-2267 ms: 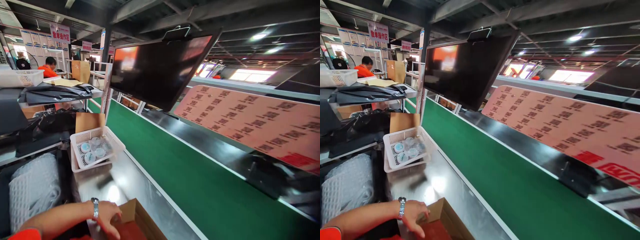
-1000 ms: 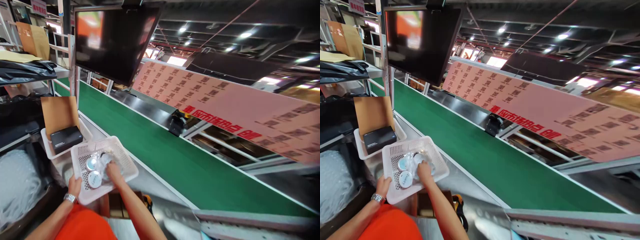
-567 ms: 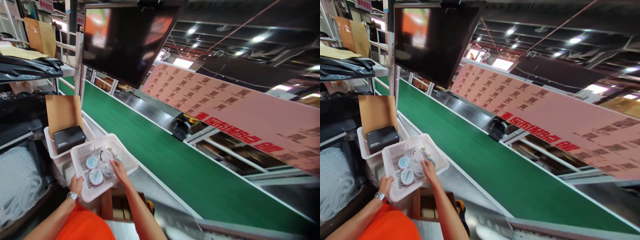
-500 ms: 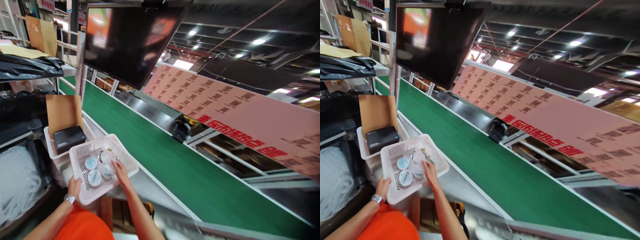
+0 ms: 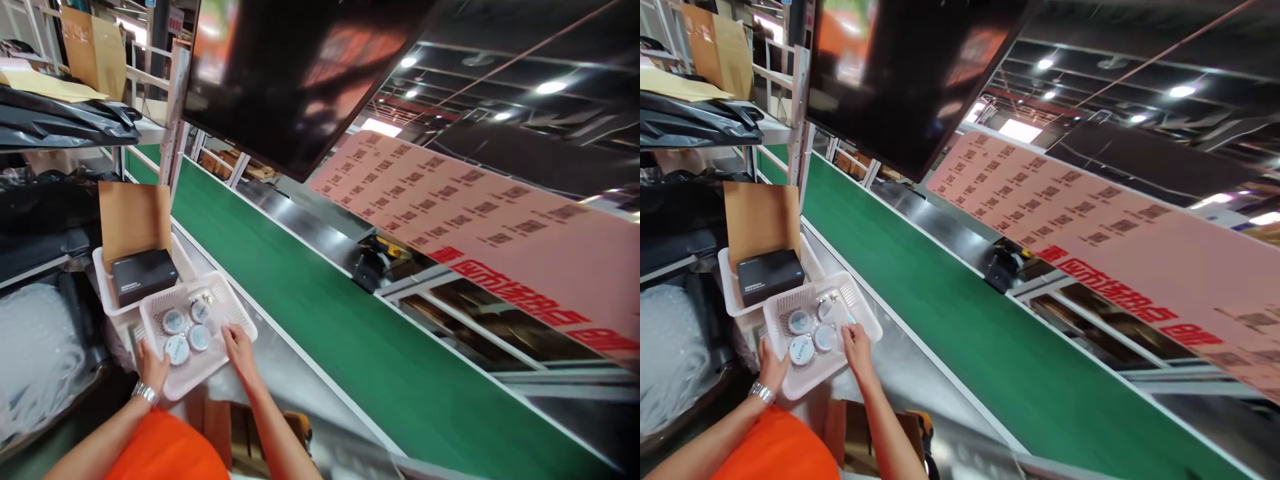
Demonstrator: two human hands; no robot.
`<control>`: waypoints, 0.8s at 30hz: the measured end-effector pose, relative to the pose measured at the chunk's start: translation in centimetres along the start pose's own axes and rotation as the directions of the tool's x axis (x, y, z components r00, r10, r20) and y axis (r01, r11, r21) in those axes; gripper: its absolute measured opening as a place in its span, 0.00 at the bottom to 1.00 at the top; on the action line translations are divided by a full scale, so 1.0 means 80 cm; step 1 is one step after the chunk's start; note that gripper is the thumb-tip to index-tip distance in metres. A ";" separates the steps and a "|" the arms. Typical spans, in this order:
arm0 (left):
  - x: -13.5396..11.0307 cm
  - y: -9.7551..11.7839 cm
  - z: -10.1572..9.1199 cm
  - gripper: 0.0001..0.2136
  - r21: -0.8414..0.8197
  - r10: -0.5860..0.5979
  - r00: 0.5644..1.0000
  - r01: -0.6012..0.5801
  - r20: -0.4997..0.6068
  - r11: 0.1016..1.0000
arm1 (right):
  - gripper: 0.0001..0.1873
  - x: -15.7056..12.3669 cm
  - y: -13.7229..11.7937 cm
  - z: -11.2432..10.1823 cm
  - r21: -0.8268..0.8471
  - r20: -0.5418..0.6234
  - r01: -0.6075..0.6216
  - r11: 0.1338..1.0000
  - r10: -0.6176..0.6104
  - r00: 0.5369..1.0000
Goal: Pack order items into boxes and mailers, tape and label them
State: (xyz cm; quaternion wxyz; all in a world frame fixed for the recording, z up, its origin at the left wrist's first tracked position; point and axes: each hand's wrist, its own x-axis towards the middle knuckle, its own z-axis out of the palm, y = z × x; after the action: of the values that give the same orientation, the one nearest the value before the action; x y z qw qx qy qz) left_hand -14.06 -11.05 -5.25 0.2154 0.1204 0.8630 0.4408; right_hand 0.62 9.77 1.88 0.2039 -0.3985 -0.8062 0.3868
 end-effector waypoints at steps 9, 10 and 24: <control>0.031 0.070 -0.054 0.11 -0.186 0.260 0.943 -0.223 0.207 0.957 | 0.21 -0.007 -0.027 0.066 -0.030 0.435 0.321 0.947 -0.276 0.857; 0.040 0.066 -0.069 0.13 -0.167 0.237 0.957 -0.210 0.166 0.963 | 0.22 -0.002 -0.024 0.069 -0.026 0.497 0.339 0.941 -0.282 0.821; 0.094 -0.001 -0.188 0.17 -0.140 0.084 0.989 -0.101 -0.123 0.985 | 0.44 0.055 0.059 0.130 -0.602 0.488 0.120 0.790 0.244 0.838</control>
State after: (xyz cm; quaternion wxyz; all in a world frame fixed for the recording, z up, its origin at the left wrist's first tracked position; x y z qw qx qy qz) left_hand -27.84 -18.72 0.51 0.1521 0.1183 0.8331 0.5184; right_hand -6.37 10.27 -8.16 -0.1854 -0.3439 -0.8965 0.2088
